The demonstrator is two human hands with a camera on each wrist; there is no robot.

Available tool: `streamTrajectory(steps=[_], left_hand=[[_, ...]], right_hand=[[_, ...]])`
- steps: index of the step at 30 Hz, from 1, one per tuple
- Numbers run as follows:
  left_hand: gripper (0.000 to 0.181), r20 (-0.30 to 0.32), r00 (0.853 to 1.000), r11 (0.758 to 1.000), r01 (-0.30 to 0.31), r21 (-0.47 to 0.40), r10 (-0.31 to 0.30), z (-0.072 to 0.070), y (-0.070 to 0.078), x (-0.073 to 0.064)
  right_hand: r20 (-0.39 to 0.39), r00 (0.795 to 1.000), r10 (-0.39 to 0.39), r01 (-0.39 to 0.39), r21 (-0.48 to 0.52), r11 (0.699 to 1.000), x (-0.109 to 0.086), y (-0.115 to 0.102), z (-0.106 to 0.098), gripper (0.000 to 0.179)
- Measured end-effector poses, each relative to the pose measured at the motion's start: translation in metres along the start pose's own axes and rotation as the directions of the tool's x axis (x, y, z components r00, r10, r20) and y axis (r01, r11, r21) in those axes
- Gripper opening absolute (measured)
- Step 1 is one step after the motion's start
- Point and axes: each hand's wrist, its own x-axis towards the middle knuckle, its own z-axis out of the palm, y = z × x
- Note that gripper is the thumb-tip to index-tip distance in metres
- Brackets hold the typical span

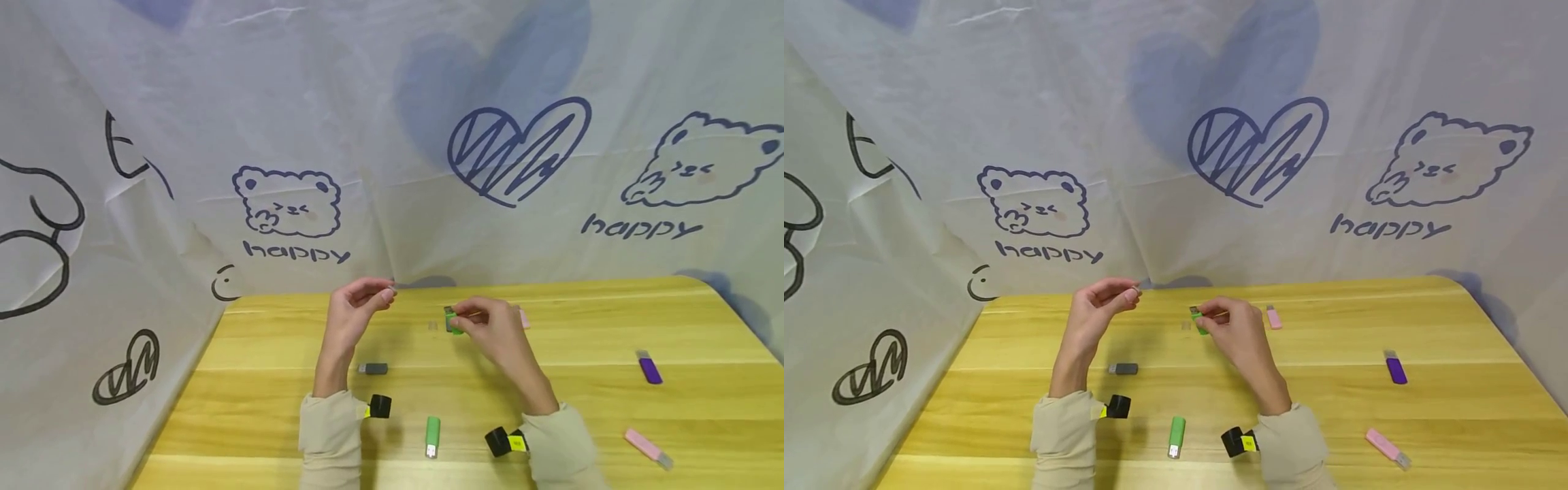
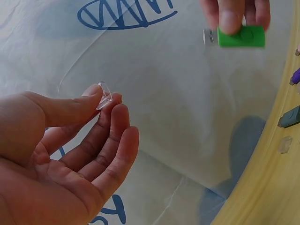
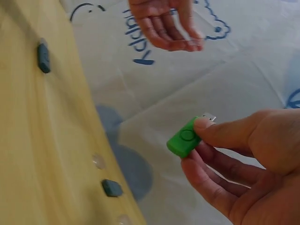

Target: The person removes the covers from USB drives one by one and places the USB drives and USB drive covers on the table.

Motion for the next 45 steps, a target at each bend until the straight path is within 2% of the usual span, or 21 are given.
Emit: streamTrajectory(steps=[5,10,13,18,24,35,38,42,45], left_hand=[[0.022,-0.013,1.000,1.000,0.008,0.000,-0.008,-0.003,-0.001,0.000],[0.018,-0.028,0.999,1.000,0.023,-0.007,-0.024,-0.006,0.000,-0.001],[0.018,-0.041,0.999,0.999,0.032,-0.011,-0.033,-0.009,0.000,-0.001],[0.020,-0.062,0.997,0.999,0.042,-0.009,-0.043,-0.015,0.000,-0.002],[0.019,-0.061,0.998,0.999,0.034,-0.026,-0.036,-0.019,-0.001,-0.002],[0.017,-0.096,0.995,0.998,0.037,-0.045,-0.041,-0.027,0.000,-0.003],[0.017,-0.105,0.993,0.998,0.042,-0.048,-0.046,-0.030,0.002,-0.004],[0.017,-0.119,0.992,0.998,0.036,-0.060,-0.043,-0.032,0.005,-0.005],[0.017,-0.121,0.992,0.998,0.032,-0.060,-0.039,-0.033,0.006,-0.005]], right_hand=[[-0.007,0.999,0.053,-0.053,0.016,0.998,0.011,0.001,0.021,0.012],[-0.037,0.991,0.130,-0.129,0.020,0.991,0.025,0.003,0.040,0.014],[-0.023,0.988,0.150,-0.150,0.017,0.989,0.033,0.006,0.048,0.012],[0.005,0.981,0.193,-0.192,-0.021,0.981,0.043,0.011,0.060,0.011],[-0.009,0.967,0.254,-0.253,-0.086,0.964,0.053,0.014,0.076,0.009],[0.022,0.980,0.200,-0.188,-0.255,0.949,0.063,0.014,0.096,0.008],[0.034,0.982,0.188,-0.170,-0.286,0.943,0.065,0.012,0.098,0.020],[0.051,0.983,0.179,-0.153,-0.327,0.932,0.065,0.008,0.102,0.046],[0.056,0.984,0.168,-0.139,-0.346,0.928,0.066,0.007,0.106,0.056]])
